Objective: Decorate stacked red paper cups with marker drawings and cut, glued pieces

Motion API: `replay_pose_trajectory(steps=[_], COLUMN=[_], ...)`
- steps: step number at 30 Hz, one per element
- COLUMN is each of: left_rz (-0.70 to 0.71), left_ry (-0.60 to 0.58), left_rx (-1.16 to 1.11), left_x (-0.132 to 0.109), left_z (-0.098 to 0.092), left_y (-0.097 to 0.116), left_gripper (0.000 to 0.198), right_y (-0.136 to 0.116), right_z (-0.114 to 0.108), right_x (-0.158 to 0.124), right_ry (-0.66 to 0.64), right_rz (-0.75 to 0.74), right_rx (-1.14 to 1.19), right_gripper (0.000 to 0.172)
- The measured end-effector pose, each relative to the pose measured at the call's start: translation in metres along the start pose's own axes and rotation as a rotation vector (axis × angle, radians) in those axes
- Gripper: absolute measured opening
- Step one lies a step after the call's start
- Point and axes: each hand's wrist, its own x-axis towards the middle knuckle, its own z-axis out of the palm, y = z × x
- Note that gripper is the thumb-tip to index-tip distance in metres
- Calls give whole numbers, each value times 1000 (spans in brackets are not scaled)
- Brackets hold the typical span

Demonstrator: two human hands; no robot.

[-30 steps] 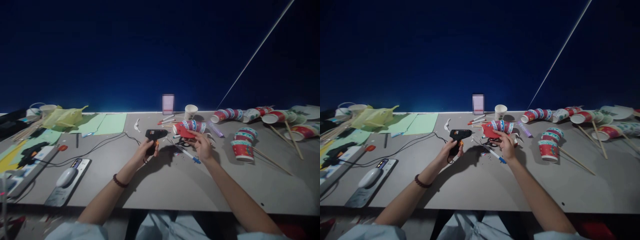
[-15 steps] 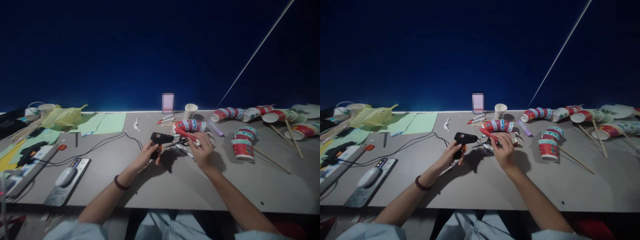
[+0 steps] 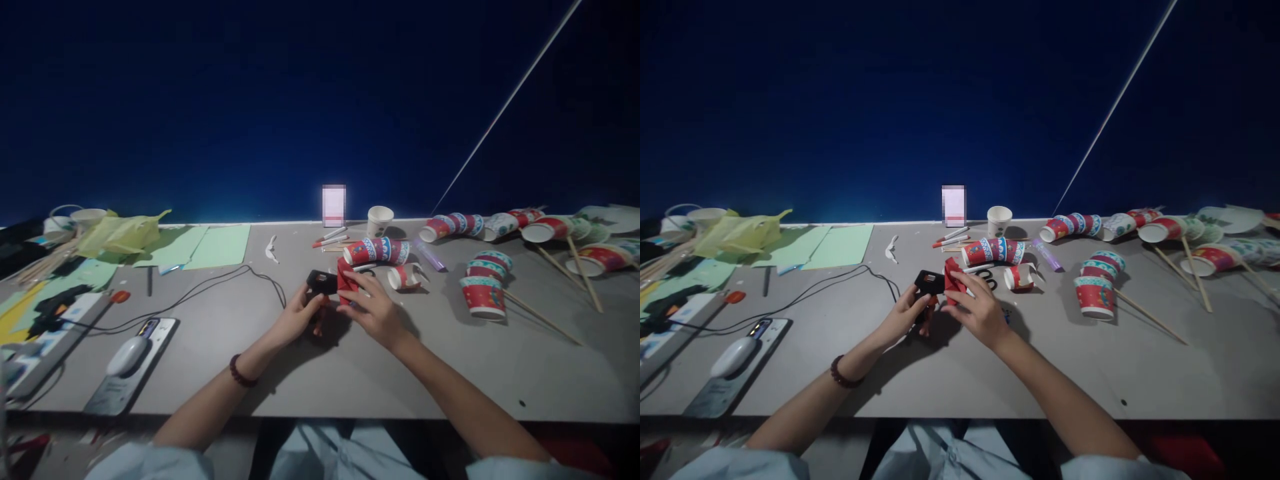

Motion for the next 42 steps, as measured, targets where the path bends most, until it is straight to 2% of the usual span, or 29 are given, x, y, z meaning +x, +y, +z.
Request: replay_pose_trajectory(steps=[2,7,12,19,26,30,34,42], left_rz=[1,4,18,61,95,82,104,125], left_ry=[3,-8,-31,-33,-17,17,21,39], left_rx=[2,55,90,149,245,192,93,204], left_x=[1,0,-2,-2,-6,-7,-8,-10], left_z=[1,2,4,-1,1,3,2,2], left_y=[-1,-1,-1,-8,-10,-7,-4,-2], left_gripper=[46,38,40,44,31,28,28,25], right_y=[3,8,12,14,15,14,13,10], right_z=[2,5,4,6,9,10,11,14], right_x=[-1,-2,-1,2,2,3,4,2], right_ry=[-11,-62,-122,-86,-16,-5,21,102], right_rz=[40,59,41,89,276,339,397,447], right_rx=[-9,-138,-173,-4,214,332,397,473], right_gripper=[24,49,58,51,43,43,39,35])
